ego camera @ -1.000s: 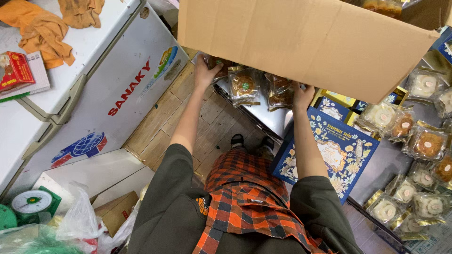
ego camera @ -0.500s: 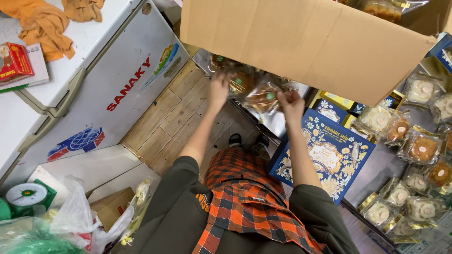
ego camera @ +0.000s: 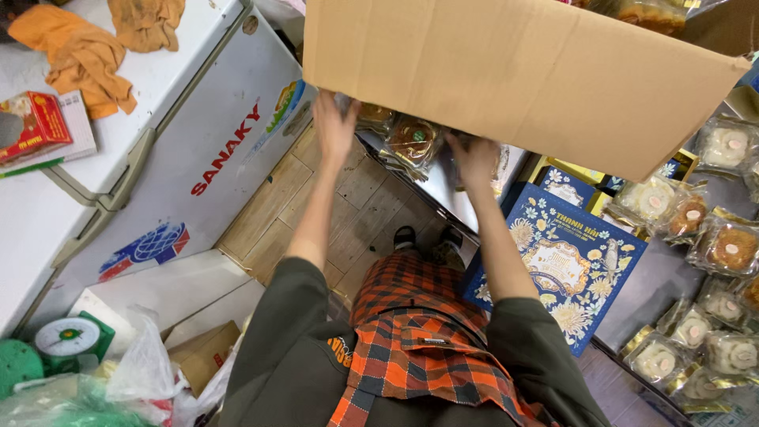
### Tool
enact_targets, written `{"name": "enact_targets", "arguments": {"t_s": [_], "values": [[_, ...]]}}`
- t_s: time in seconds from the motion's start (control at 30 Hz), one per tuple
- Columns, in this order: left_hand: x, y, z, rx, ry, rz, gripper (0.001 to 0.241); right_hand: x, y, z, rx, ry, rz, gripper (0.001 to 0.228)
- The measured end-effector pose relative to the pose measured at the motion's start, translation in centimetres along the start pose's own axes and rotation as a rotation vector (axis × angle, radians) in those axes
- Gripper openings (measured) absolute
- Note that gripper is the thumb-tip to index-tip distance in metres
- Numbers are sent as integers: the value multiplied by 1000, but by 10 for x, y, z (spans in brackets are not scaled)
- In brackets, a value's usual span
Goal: The person packs individually wrapped pastries into a decorative blue gift box with a gold interior. They place the pastries into the box's compartments, insert smaller decorative boxes, and close the lid. The person then picks up the completed box and places it aside.
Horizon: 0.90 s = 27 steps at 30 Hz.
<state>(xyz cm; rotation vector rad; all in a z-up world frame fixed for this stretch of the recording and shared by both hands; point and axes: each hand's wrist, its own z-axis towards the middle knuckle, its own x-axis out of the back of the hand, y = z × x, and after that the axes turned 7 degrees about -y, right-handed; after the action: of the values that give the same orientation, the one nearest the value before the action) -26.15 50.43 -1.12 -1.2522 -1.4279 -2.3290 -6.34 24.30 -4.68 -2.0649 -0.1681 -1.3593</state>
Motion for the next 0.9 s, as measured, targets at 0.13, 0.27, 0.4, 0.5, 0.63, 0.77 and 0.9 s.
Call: {"name": "enact_targets", "arguments": {"t_s": [0.13, 0.27, 0.4, 0.5, 0.63, 0.77, 0.9], "values": [[5, 30, -85, 104, -12, -153, 66, 43, 23, -67, 239, 204, -380, 117], [1, 61, -161, 186, -191, -160, 48, 29, 23, -81, 208, 140, -167, 114], [-11, 85, -182, 179, -425, -439, 39, 37, 18, -88, 146, 177, 115, 84], [-5, 110, -176, 356, -624, -887, 58, 66, -12, -127, 229, 133, 335, 73], [-10, 106, -128, 165, -288, -799, 87, 90, -86, -142, 810, 141, 151, 82], [-20, 62, -72, 325, 81, -864, 76, 113, -116, -145, 777, 169, 140, 75], [-41, 32, -37, 265, 39, -447, 80, 113, -85, -162, 705, 152, 180, 57]]}}
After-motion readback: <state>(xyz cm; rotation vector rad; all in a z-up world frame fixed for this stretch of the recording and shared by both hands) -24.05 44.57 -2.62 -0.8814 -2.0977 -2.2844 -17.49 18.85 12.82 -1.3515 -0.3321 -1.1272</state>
